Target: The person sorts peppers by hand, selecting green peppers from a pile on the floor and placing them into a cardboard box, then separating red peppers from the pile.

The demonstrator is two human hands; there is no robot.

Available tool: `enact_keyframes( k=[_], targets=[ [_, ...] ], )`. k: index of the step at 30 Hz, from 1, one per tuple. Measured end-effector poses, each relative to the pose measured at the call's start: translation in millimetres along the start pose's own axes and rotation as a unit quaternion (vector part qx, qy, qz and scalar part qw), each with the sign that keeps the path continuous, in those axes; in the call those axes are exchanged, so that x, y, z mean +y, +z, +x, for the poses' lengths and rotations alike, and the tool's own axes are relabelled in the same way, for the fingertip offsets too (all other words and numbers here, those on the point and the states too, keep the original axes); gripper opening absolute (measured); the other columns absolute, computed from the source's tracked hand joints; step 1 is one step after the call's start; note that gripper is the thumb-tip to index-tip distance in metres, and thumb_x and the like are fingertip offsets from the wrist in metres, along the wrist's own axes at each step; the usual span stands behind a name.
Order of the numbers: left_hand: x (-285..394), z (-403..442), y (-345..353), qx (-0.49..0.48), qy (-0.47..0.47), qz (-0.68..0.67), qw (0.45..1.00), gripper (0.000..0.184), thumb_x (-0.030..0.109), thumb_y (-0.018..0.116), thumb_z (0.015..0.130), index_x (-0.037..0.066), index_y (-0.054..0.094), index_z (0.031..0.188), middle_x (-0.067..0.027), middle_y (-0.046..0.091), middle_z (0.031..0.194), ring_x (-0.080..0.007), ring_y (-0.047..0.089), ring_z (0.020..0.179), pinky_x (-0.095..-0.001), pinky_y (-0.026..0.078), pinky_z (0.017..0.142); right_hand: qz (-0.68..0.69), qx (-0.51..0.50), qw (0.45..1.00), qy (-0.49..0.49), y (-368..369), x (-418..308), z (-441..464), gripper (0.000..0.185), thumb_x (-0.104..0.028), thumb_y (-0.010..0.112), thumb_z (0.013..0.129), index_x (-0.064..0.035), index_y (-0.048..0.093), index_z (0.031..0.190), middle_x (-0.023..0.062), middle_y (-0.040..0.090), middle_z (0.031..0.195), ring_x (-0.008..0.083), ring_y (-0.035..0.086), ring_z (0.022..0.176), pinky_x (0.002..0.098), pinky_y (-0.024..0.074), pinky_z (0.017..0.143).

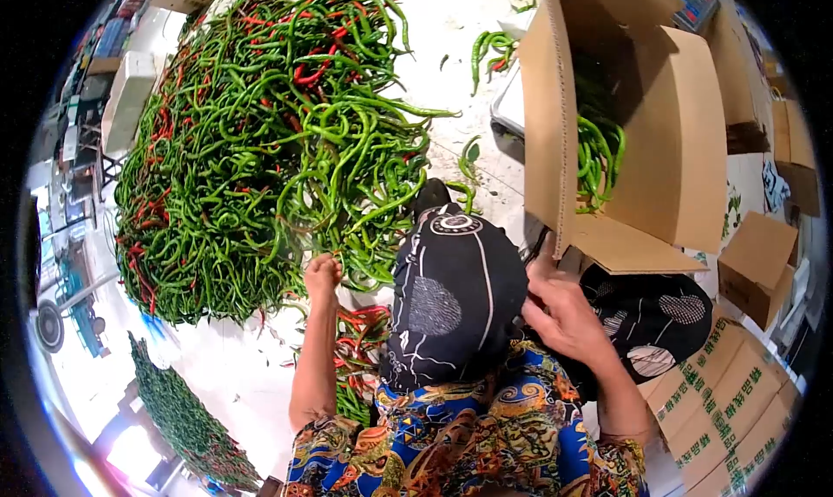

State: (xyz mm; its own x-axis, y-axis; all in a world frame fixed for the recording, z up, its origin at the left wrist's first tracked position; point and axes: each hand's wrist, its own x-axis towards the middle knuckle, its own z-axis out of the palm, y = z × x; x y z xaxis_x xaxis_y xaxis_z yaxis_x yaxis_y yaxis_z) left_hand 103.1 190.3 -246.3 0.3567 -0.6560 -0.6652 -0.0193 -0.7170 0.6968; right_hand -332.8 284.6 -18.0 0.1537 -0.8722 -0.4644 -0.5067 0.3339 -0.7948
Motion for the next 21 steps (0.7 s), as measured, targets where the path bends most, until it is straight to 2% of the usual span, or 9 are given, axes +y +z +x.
enact_keyframes(
  k=[2, 4, 6, 8, 9, 12, 14, 16, 21],
  targets=[
    [-20.6, 6.3, 6.2, 0.000, 0.118, 0.130, 0.984, 0.019, 0.009, 0.059, 0.087, -0.001, 0.062, 0.104, -0.0079, 0.065, 0.087, -0.0153, 0.061, 0.070, -0.0260, 0.050, 0.062, -0.046, 0.043, 0.997, -0.053, 31.2, 34.8, 16.2, 0.019, -0.008, 0.056, 0.084, 0.0006, 0.061, 0.101, 0.0188, 0.062, 0.079, 0.0360, 0.059, 0.075, 0.0379, 0.0462, 0.069],
    [3.7, 6.0, 36.5, 0.039, 0.311, 0.299, 0.901, 0.026, 0.008, 0.064, 0.082, 0.001, 0.062, 0.107, -0.0136, 0.064, 0.095, -0.0275, 0.060, 0.086, -0.0398, 0.048, 0.082, 0.069, 0.060, 0.995, -0.033, 63.5, 70.5, 34.0, 0.020, -0.011, 0.055, 0.084, 0.0001, 0.061, 0.100, 0.0187, 0.062, 0.079, 0.0343, 0.059, 0.073, 0.0386, 0.0454, 0.067],
    [49.0, -1.4, 68.6, 0.070, 0.489, 0.374, 0.785, 0.032, 0.008, 0.066, 0.081, 0.002, 0.060, 0.111, -0.0157, 0.059, 0.107, -0.0326, 0.053, 0.101, -0.0411, 0.042, 0.089, 0.090, 0.067, 0.993, -0.019, 96.9, 118.8, 50.7, 0.020, -0.013, 0.054, 0.085, 0.0000, 0.061, 0.099, 0.0182, 0.062, 0.081, 0.0313, 0.059, 0.073, 0.0382, 0.0452, 0.067],
    [74.2, 16.1, 91.7, 0.048, 0.505, 0.385, 0.771, 0.039, 0.008, 0.066, 0.080, 0.004, 0.055, 0.118, -0.0146, 0.055, 0.115, -0.0335, 0.048, 0.108, -0.0415, 0.038, 0.092, 0.016, 0.061, 0.998, -0.018, 119.3, 173.4, 68.7, 0.020, -0.015, 0.054, 0.086, 0.0002, 0.060, 0.097, 0.0173, 0.063, 0.085, 0.0268, 0.059, 0.074, 0.0367, 0.0456, 0.067],
    [91.7, 18.3, 105.2, 0.053, 0.524, 0.418, 0.740, 0.041, 0.011, 0.066, 0.080, 0.004, 0.055, 0.119, -0.0137, 0.054, 0.116, -0.0327, 0.048, 0.107, -0.0416, 0.038, 0.091, 0.007, 0.020, 0.995, 0.096, 123.2, 180.2, 74.5, 0.018, -0.014, 0.055, 0.085, -0.0001, 0.059, 0.096, 0.0162, 0.063, 0.087, 0.0220, 0.059, 0.075, 0.0323, 0.0467, 0.069],
    [108.7, 46.5, 140.7, 0.024, 0.539, 0.508, 0.672, 0.049, 0.018, 0.069, 0.077, 0.007, 0.052, 0.122, -0.0102, 0.053, 0.119, -0.0293, 0.048, 0.107, -0.0425, 0.038, 0.089, 0.122, 0.049, 0.991, 0.007, 84.6, 62.6, 102.0, 0.017, -0.012, 0.057, 0.085, 0.0006, 0.058, 0.096, 0.0125, 0.062, 0.081, 0.0182, 0.060, 0.077, 0.0303, 0.0465, 0.070],
    [96.7, 71.8, 163.3, 0.028, 0.535, 0.534, 0.654, 0.047, 0.018, 0.068, 0.077, 0.008, 0.051, 0.120, -0.0092, 0.054, 0.113, -0.0304, 0.048, 0.107, -0.0442, 0.040, 0.087, 0.165, 0.082, 0.983, 0.020, 91.9, 53.7, 110.4, 0.022, -0.008, 0.059, 0.083, 0.0005, 0.060, 0.103, 0.0090, 0.062, 0.076, 0.0160, 0.059, 0.075, 0.0296, 0.0468, 0.069],
    [82.9, 93.3, 180.4, 0.073, 0.528, 0.596, 0.600, 0.028, 0.015, 0.064, 0.073, 0.010, 0.053, 0.098, -0.0080, 0.051, 0.092, -0.0294, 0.049, 0.093, -0.0450, 0.039, 0.079, 0.165, 0.063, 0.980, 0.089, 95.5, 62.2, 122.7, 0.026, -0.008, 0.061, 0.083, 0.0003, 0.060, 0.107, 0.0083, 0.064, 0.079, 0.0147, 0.060, 0.076, 0.0289, 0.0472, 0.070],
    [98.2, 56.6, 187.9, -0.007, 0.529, 0.537, 0.657, 0.019, 0.014, 0.065, 0.075, 0.007, 0.051, 0.087, -0.0109, 0.057, 0.081, -0.0305, 0.057, 0.081, -0.0437, 0.043, 0.072, 0.315, 0.068, 0.932, 0.168, 88.7, 76.6, 149.2, 0.027, -0.018, 0.058, 0.094, -0.0005, 0.061, 0.113, 0.0024, 0.064, 0.084, 0.0107, 0.059, 0.072, 0.0239, 0.0483, 0.066]
  ],
)
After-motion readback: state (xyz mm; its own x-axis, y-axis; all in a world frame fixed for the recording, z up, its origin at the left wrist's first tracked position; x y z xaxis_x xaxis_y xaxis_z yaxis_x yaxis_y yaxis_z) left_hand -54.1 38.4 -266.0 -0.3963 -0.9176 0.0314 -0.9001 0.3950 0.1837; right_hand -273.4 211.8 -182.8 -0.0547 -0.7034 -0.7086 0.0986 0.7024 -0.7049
